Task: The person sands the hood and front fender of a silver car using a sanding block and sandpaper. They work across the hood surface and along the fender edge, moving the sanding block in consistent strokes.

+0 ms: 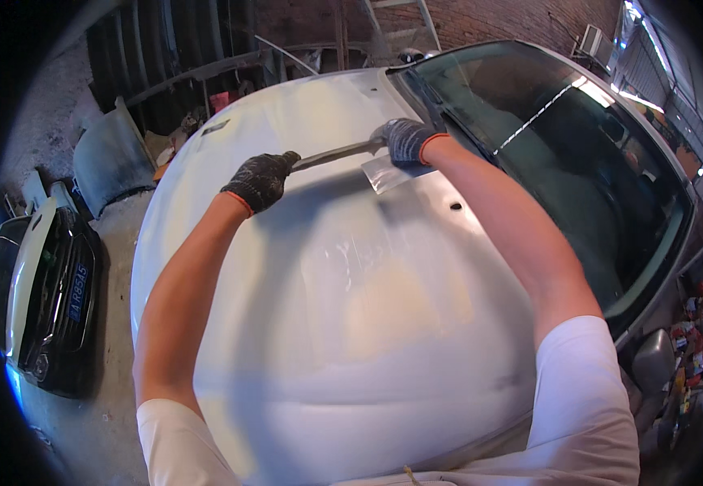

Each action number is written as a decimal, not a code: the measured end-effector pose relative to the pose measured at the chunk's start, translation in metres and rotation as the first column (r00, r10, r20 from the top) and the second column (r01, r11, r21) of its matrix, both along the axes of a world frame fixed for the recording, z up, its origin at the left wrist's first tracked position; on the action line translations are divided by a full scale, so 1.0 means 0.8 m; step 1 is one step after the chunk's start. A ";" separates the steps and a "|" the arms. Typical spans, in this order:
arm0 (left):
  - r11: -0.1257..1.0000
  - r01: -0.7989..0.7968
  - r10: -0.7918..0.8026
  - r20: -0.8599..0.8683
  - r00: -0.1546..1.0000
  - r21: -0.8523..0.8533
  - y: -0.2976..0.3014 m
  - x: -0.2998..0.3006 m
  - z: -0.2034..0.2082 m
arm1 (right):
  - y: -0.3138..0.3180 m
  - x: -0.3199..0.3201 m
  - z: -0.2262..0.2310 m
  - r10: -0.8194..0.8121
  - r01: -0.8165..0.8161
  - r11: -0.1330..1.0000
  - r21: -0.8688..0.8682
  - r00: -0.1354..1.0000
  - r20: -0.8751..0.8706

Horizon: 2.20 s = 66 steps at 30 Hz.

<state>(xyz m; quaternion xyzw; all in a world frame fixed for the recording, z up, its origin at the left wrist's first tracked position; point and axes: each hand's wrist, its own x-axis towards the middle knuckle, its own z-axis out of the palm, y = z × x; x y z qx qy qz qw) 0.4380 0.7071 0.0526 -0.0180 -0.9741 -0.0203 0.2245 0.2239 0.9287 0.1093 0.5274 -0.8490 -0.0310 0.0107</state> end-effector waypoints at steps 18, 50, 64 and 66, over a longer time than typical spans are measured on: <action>1.000 -0.005 0.004 0.143 0.990 0.006 0.035 0.008 -0.030 | 0.025 0.015 -0.007 0.016 -0.024 0.980 0.197 0.999 0.042; 0.970 0.242 -0.243 0.194 0.950 0.027 0.316 0.316 -0.097 | 0.364 0.353 -0.087 -0.055 0.055 0.987 0.150 0.998 -0.005; 0.959 0.118 -0.124 0.006 0.992 0.257 0.084 0.099 0.031 | 0.114 0.103 0.041 0.056 -0.042 0.995 0.088 0.986 -0.159; 0.998 0.043 -0.044 0.015 0.999 0.056 0.041 0.045 0.032 | 0.048 0.056 0.042 -0.011 0.016 0.999 0.051 0.996 -0.093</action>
